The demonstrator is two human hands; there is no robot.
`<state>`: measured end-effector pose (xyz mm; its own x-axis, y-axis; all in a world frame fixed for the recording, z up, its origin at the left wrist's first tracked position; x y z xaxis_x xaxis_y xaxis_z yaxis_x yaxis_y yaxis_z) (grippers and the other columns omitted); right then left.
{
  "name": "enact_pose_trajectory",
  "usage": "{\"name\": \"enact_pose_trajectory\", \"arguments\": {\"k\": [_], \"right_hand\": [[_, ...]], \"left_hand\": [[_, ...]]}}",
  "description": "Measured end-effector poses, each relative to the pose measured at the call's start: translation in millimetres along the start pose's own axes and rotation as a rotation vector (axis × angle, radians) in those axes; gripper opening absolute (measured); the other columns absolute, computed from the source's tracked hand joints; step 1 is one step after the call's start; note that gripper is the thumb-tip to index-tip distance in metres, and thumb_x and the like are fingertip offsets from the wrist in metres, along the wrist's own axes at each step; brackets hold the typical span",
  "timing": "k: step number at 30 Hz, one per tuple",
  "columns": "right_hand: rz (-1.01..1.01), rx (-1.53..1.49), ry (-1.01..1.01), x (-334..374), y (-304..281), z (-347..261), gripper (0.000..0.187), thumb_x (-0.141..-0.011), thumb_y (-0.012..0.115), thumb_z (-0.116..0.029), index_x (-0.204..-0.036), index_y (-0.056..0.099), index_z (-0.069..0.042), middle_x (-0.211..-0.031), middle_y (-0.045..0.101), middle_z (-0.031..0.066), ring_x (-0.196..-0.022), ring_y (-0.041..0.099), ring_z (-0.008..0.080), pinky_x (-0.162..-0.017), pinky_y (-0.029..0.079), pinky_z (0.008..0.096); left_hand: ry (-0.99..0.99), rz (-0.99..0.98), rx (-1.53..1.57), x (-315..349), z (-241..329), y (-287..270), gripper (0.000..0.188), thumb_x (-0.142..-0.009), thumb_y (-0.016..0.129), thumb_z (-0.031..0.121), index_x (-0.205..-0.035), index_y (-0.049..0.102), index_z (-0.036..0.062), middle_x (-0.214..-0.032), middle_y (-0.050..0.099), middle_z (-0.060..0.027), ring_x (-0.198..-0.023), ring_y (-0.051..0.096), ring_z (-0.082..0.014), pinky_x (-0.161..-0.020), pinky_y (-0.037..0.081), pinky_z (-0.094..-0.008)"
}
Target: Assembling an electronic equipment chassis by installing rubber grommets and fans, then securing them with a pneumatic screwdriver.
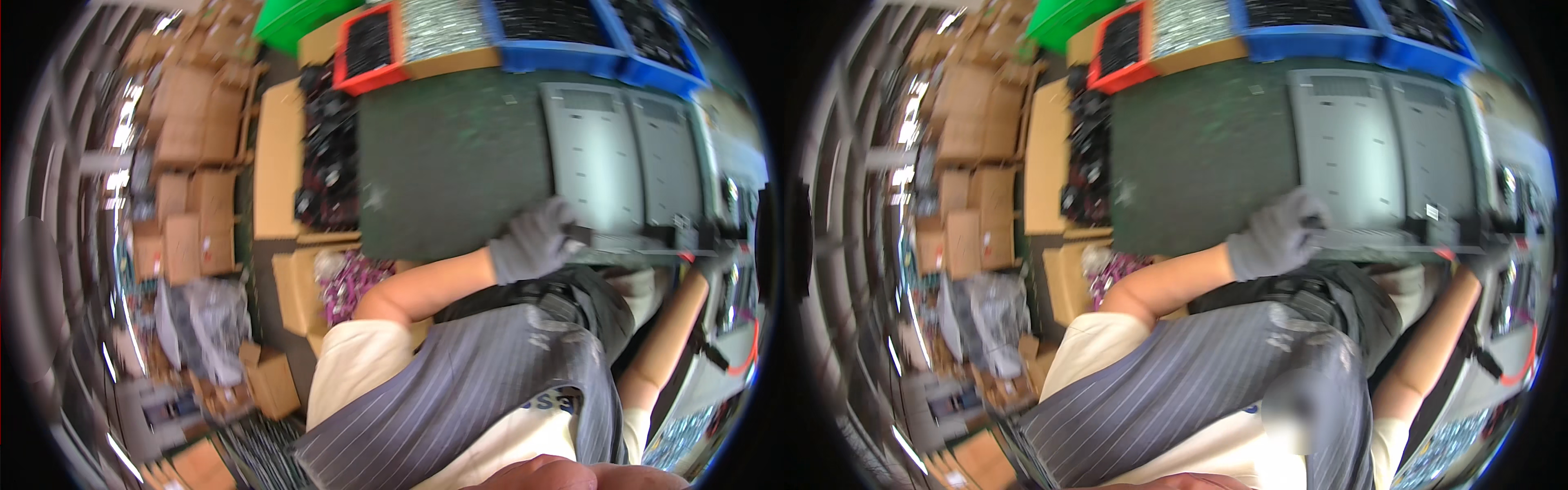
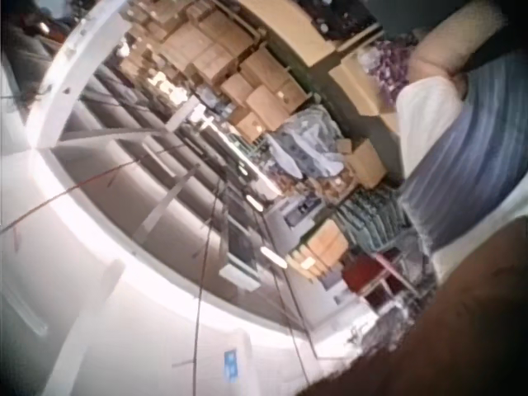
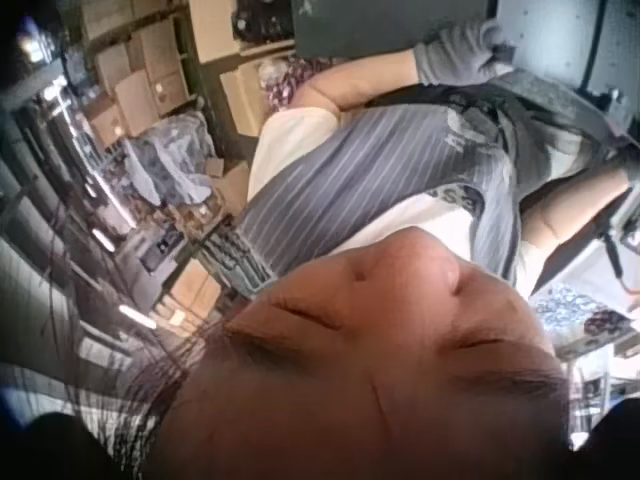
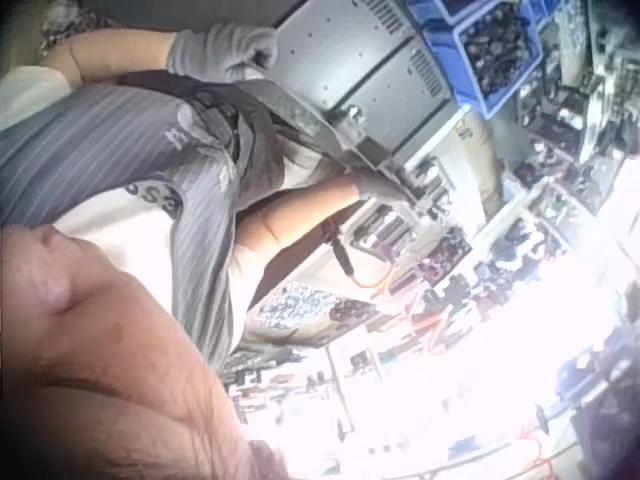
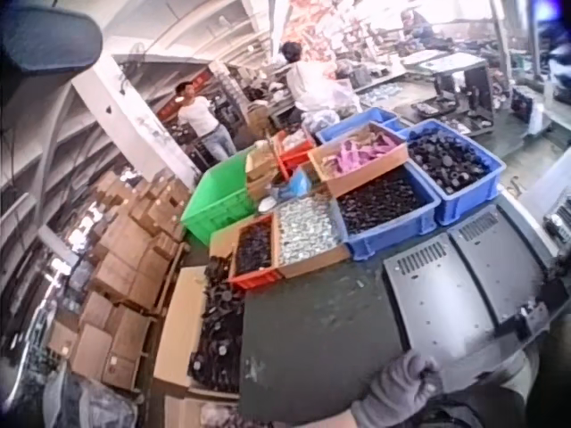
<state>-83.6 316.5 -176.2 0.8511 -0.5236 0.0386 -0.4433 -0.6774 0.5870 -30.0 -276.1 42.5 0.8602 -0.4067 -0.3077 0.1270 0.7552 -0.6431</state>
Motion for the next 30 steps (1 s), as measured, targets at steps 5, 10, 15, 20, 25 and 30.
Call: {"name": "enact_pose_trajectory", "arguments": {"k": [5,10,15,20,25,30], "right_hand": [[-0.279,-0.086,0.162,34.5,124.6,1.9,0.036,-0.091,0.043,-0.034,-0.087,0.061,-0.004,-0.083,0.060,0.0101,-0.084,0.055,0.0271,-0.085,0.042,0.0417],[-0.240,0.066,0.119,45.3,132.7,-30.7,0.034,-0.091,0.044,-0.031,-0.093,0.060,0.000,-0.089,0.061,0.0123,-0.088,0.057,0.0278,-0.087,0.045,0.0460],[-0.047,0.185,0.055,60.8,153.7,-33.7,0.037,-0.091,0.040,-0.027,-0.107,0.056,0.002,-0.104,0.058,0.0151,-0.100,0.055,0.0310,-0.094,0.042,0.0512],[0.251,0.391,-0.103,83.5,164.7,-50.0,0.047,-0.093,0.035,-0.029,-0.123,0.051,0.003,-0.124,0.054,0.0173,-0.116,0.050,0.0321,-0.103,0.036,0.0512],[-0.796,-0.351,0.254,110.3,247.7,-31.5,0.054,-0.094,0.032,-0.032,-0.136,0.038,0.000,-0.136,0.044,0.0169,-0.123,0.044,0.0305,-0.104,0.037,0.0435],[-0.729,-0.223,0.175,106.6,232.9,-25.8,0.048,-0.094,0.033,-0.032,-0.130,0.041,-0.001,-0.129,0.046,0.0151,-0.117,0.046,0.0286,-0.100,0.039,0.0413]], "left_hand": [[0.052,0.046,0.051,11.8,8.2,-46.6,0.039,-0.082,0.059,0.037,-0.110,0.049,0.0104,-0.106,0.050,-0.0146,-0.095,0.056,-0.0316,-0.081,0.046,-0.0430],[-0.092,0.397,-0.384,40.1,-54.5,-187.6,0.032,-0.086,0.057,0.032,-0.106,0.054,0.0061,-0.094,0.055,-0.0107,-0.083,0.055,-0.0244,-0.077,0.047,-0.0395],[-0.766,0.585,-0.881,162.0,-195.0,-296.9,0.052,-0.077,0.068,0.030,-0.120,0.047,0.0090,-0.113,0.052,-0.0142,-0.107,0.049,-0.0328,-0.091,0.042,-0.0422],[-1.328,0.420,-0.937,287.2,-274.9,-334.5,0.072,-0.076,0.065,0.043,-0.135,0.037,0.0121,-0.128,0.046,-0.0207,-0.117,0.045,-0.0389,-0.097,0.038,-0.0468],[-1.409,0.396,-0.861,327.2,-299.2,-336.0,0.091,-0.068,0.072,0.051,-0.140,0.029,0.0143,-0.137,0.037,-0.0181,-0.124,0.037,-0.0379,-0.101,0.035,-0.0476],[-1.541,0.389,-0.822,334.5,-306.8,-353.7,0.102,-0.063,0.075,0.057,-0.141,0.026,0.0145,-0.136,0.036,-0.0203,-0.125,0.036,-0.0376,-0.101,0.034,-0.0471]]}}
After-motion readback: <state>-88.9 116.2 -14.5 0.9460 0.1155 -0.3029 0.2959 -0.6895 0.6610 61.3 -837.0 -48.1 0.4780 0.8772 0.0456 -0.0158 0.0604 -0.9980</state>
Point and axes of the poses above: each hand's wrist, its own x-axis away from the middle knuckle, its own y-axis out of the palm, z = x × y, the point moved 9 cm from there along -x, towards the middle knuckle
